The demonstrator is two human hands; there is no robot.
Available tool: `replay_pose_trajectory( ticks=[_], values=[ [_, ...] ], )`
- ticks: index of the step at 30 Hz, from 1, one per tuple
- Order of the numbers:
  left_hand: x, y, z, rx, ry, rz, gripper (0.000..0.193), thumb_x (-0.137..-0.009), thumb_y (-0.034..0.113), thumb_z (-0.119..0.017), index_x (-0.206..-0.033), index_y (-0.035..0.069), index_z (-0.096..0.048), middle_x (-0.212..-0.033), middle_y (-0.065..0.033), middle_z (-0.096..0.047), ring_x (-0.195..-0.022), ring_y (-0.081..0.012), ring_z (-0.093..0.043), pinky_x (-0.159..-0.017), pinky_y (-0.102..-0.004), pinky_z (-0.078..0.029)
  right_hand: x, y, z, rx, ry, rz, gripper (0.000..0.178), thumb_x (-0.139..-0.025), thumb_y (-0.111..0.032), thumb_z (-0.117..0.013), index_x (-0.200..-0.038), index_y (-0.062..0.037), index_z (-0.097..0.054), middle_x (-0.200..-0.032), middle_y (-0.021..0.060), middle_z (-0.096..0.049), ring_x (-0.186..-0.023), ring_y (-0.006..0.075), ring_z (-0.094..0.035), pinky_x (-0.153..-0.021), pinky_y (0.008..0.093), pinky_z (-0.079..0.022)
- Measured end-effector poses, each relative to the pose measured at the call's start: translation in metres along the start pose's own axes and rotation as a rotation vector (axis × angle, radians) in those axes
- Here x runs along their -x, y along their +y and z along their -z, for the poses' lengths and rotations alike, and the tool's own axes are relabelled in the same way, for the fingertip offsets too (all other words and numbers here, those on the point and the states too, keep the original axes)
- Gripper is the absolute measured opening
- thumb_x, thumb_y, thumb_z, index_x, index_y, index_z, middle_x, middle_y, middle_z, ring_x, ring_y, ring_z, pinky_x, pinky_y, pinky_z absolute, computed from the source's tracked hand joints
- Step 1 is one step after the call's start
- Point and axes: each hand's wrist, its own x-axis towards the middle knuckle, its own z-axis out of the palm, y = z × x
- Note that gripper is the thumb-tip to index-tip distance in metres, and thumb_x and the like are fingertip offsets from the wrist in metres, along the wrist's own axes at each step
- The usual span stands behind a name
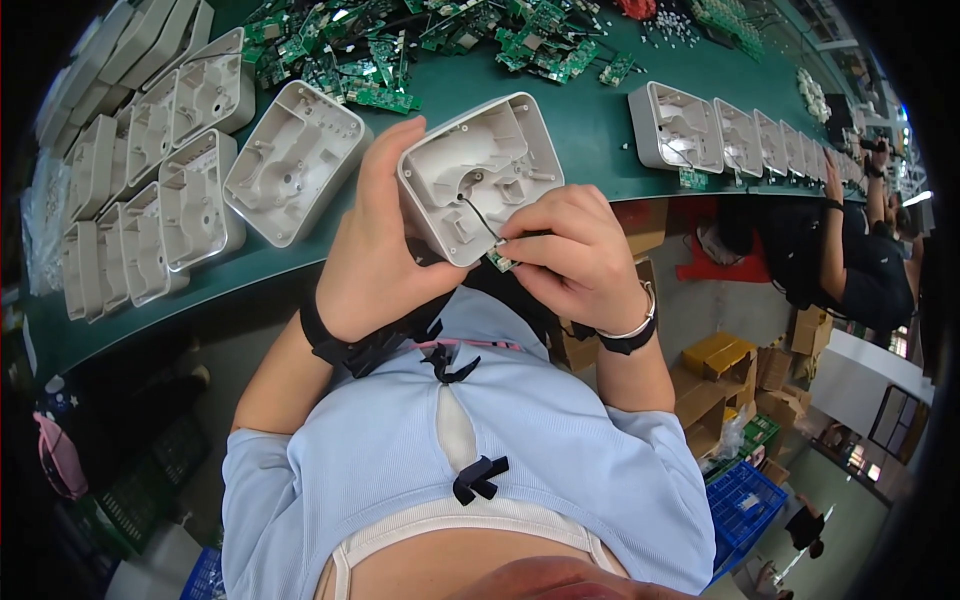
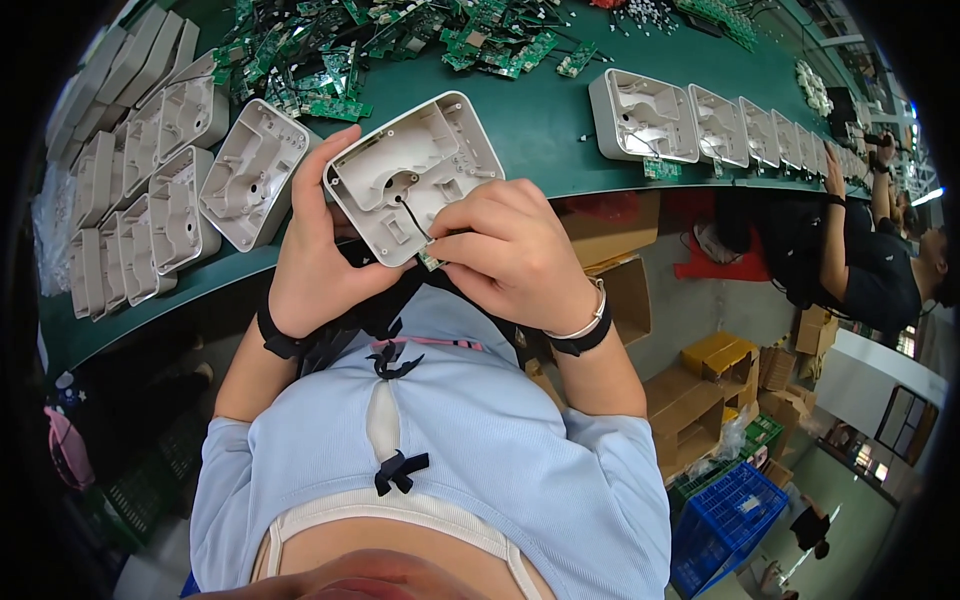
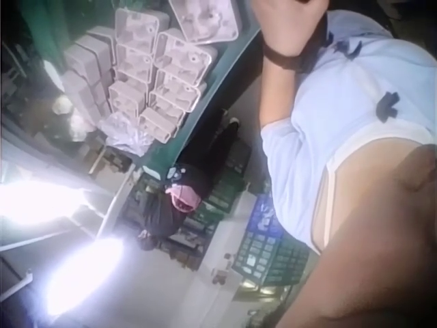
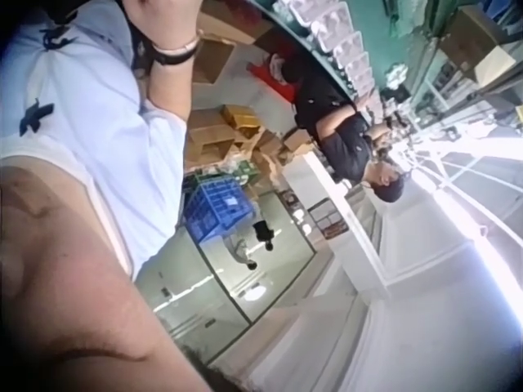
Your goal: The person assembles electronic devices by picking up a plastic housing and a circuit board, inserting the board into the housing, and connecting a wire. After pressing the components together, they place the unit onto the workbench and repeat the process.
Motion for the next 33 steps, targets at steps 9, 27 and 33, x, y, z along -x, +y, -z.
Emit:
replay_pose_trajectory(
  ticks=[9, 27, 33],
  values=[
    [-0.002, -0.003, -0.003, 0.078, -0.046, 0.022, 0.112, -0.079, -0.001, -0.087, -0.163, 0.008, -0.014, -0.15, -0.0207, -0.049, -0.126, -0.0306, -0.067, -0.096, -0.04, -0.063, 0.011, -0.002, -0.022, -0.053, 0.115, -0.121, 0.023, -0.078, -0.01, -0.086, -0.097, -0.0075, -0.074, -0.106, 0.0041, -0.073, -0.096, 0.0272, -0.066, -0.088, 0.0396, -0.049],
    [0.004, 0.016, 0.009, 0.074, -0.089, 0.165, 0.108, -0.078, -0.001, -0.09, -0.162, 0.006, -0.024, -0.149, -0.0238, -0.052, -0.124, -0.0287, -0.069, -0.094, -0.0374, -0.062, -0.008, 0.009, 0.0, 0.269, -0.083, 0.117, 0.012, -0.081, -0.019, -0.078, -0.086, -0.0146, -0.069, -0.096, -0.0045, -0.068, -0.092, 0.018, -0.064, -0.082, 0.035, -0.047],
    [0.031, 0.014, 0.068, -0.507, 0.117, -0.165, 0.087, -0.081, 0.012, -0.091, -0.155, 0.004, -0.045, -0.162, -0.0201, -0.045, -0.138, -0.0358, -0.058, -0.105, -0.044, -0.054, 0.004, 0.029, 0.046, 0.424, -0.044, 0.023, 0.013, -0.08, -0.017, -0.081, -0.087, -0.0131, -0.071, -0.093, -0.0021, -0.069, -0.091, 0.02, -0.065, -0.081, 0.036, -0.047]
  ],
)
